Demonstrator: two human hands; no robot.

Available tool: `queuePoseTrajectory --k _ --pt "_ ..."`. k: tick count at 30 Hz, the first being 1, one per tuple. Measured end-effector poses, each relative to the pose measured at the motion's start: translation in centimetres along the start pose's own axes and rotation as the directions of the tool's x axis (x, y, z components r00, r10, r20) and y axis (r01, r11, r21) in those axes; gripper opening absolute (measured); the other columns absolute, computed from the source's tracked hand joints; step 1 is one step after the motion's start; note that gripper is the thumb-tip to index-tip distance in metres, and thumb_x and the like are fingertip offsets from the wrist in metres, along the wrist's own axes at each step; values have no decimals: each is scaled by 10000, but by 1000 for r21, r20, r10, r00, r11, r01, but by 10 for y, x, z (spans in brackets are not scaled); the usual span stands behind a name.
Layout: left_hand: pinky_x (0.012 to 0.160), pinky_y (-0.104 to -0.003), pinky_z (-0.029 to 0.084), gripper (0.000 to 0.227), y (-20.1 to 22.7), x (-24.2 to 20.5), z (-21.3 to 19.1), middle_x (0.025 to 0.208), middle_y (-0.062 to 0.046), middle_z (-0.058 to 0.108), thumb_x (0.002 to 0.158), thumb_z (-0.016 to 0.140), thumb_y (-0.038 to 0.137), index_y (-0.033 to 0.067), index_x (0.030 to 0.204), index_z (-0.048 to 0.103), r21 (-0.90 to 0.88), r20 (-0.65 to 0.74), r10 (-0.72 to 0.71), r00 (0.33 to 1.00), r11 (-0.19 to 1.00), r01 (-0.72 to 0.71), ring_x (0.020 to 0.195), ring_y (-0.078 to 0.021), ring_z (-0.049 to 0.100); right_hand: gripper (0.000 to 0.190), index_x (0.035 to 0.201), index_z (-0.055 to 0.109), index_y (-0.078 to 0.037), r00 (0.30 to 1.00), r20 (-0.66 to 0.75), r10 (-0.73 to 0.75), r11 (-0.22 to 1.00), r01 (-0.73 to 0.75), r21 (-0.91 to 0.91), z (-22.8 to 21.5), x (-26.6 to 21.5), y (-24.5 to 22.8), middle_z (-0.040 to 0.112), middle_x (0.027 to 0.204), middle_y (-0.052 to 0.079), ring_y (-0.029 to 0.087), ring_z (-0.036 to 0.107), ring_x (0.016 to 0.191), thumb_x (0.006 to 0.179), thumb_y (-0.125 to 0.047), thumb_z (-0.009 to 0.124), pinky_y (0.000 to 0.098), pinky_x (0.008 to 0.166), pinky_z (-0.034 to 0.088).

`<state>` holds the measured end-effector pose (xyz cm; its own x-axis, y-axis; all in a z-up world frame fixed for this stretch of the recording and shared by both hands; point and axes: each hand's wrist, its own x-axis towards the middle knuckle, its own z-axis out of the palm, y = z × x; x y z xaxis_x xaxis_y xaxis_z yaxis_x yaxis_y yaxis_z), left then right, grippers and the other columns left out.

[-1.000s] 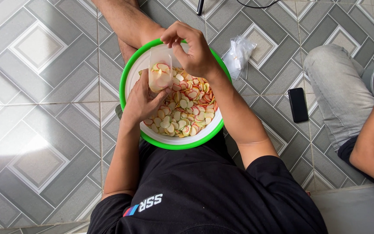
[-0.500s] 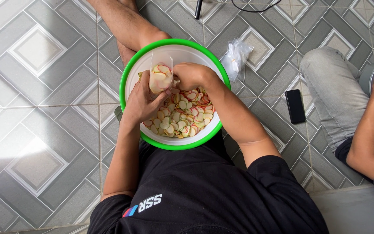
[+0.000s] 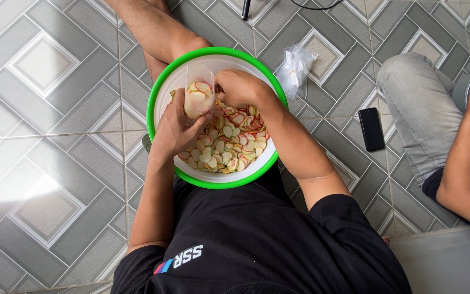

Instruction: Packaging small snack pieces into individual plastic bags from a large bowl while sitting on the floor.

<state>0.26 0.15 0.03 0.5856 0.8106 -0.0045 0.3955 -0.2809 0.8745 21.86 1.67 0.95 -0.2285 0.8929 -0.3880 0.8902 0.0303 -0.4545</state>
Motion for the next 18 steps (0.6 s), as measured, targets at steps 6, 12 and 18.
queuePoseTrajectory --k 6,12,18 --pt "879 -695 412 533 7 -1 -1 943 -313 583 867 708 389 63 1172 418 -2 -8 11 1000 1000 -11 1031 -583 545 122 855 677 -27 986 -147 -80 993 91 70 -6 -1 -3 665 789 234 492 637 839 810 -108 598 564 721 502" --pt "867 -699 413 519 8 -1 -1 938 -317 579 870 703 387 53 1140 412 5 -5 12 1000 1000 -12 1027 -586 543 92 851 628 -48 954 -266 -141 970 186 154 -1 8 8 630 730 207 454 629 770 804 -109 577 536 678 476" --pt "705 -409 488 486 -4 -2 2 951 -216 647 846 713 258 -26 1150 461 66 -104 223 969 974 -217 831 -354 638 153 936 628 32 804 -536 -256 913 384 140 -5 -5 -14 698 792 106 195 580 603 810 -49 599 349 564 494"
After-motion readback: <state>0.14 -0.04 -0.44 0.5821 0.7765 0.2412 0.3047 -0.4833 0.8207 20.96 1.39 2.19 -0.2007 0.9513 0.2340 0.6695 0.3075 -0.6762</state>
